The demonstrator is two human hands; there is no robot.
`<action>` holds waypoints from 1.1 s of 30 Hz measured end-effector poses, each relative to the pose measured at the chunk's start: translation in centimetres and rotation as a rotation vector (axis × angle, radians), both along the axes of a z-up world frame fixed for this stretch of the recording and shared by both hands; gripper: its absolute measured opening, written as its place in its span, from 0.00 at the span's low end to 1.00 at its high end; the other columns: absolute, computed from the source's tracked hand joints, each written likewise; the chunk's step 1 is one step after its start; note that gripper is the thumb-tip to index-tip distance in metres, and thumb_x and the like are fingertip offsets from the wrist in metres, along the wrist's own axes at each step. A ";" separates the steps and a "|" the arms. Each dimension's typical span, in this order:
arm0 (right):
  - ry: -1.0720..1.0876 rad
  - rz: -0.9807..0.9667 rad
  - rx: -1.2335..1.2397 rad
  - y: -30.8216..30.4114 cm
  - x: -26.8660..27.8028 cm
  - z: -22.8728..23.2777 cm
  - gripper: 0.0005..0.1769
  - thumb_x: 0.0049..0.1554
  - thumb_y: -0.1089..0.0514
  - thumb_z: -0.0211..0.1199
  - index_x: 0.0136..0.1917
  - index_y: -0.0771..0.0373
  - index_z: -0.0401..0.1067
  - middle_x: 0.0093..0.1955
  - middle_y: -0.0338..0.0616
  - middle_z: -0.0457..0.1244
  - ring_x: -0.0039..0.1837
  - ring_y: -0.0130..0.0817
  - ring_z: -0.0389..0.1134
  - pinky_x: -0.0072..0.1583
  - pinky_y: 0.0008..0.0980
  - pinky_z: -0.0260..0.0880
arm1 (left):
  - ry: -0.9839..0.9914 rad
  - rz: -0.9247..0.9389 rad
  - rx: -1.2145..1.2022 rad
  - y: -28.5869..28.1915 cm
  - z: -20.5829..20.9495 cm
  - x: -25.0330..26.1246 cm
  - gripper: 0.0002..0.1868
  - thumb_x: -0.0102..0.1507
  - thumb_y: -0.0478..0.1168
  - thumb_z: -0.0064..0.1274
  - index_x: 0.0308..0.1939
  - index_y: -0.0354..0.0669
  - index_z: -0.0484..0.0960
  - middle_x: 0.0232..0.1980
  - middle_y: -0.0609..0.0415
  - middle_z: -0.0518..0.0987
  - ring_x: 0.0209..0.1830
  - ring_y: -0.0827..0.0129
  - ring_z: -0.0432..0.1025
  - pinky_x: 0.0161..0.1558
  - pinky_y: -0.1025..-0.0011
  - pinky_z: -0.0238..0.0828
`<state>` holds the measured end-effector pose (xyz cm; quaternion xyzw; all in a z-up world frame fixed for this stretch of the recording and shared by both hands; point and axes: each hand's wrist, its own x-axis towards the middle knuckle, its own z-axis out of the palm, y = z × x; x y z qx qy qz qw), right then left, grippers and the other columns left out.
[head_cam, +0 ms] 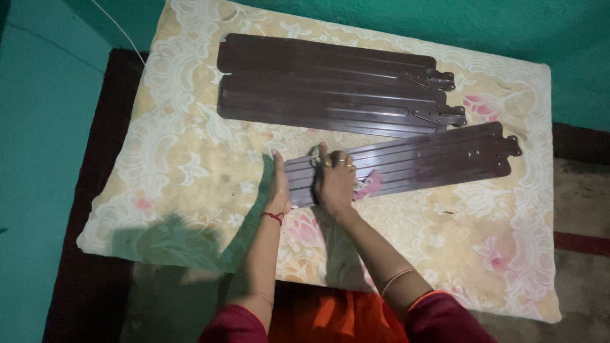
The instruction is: The person wipes the surface of several dark brown ceiling fan blades laid on a patterned cloth using a small cloth. The person handles the blades one at a time, wiping each blade's surface and then stacking them together.
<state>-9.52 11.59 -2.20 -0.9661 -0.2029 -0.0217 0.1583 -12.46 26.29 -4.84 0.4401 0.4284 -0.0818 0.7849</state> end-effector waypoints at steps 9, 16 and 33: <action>-0.004 0.229 0.081 1.9 -2.9 2.6 0.39 0.57 0.56 0.61 0.81 0.54 0.56 0.66 0.53 0.60 0.64 0.54 0.58 0.64 0.54 0.57 | -0.137 0.057 0.074 -0.4 -2.1 -0.1 0.46 0.61 0.68 0.49 0.74 0.41 0.67 0.73 0.45 0.70 0.70 0.57 0.64 0.67 0.57 0.61; 0.019 0.246 0.023 -2.8 -2.3 2.4 0.36 0.58 0.53 0.59 0.79 0.51 0.59 0.61 0.57 0.60 0.62 0.55 0.59 0.61 0.55 0.57 | -0.097 -0.019 0.271 -0.3 -4.8 0.6 0.46 0.62 0.69 0.48 0.74 0.40 0.67 0.75 0.42 0.67 0.74 0.60 0.61 0.71 0.59 0.56; -0.118 -0.112 0.059 -16.7 4.3 0.3 0.33 0.60 0.57 0.61 0.78 0.53 0.63 0.63 0.53 0.59 0.66 0.52 0.57 0.65 0.54 0.54 | 0.074 -0.075 0.501 -1.2 0.2 0.3 0.40 0.65 0.68 0.44 0.65 0.38 0.78 0.66 0.42 0.79 0.64 0.61 0.73 0.61 0.65 0.67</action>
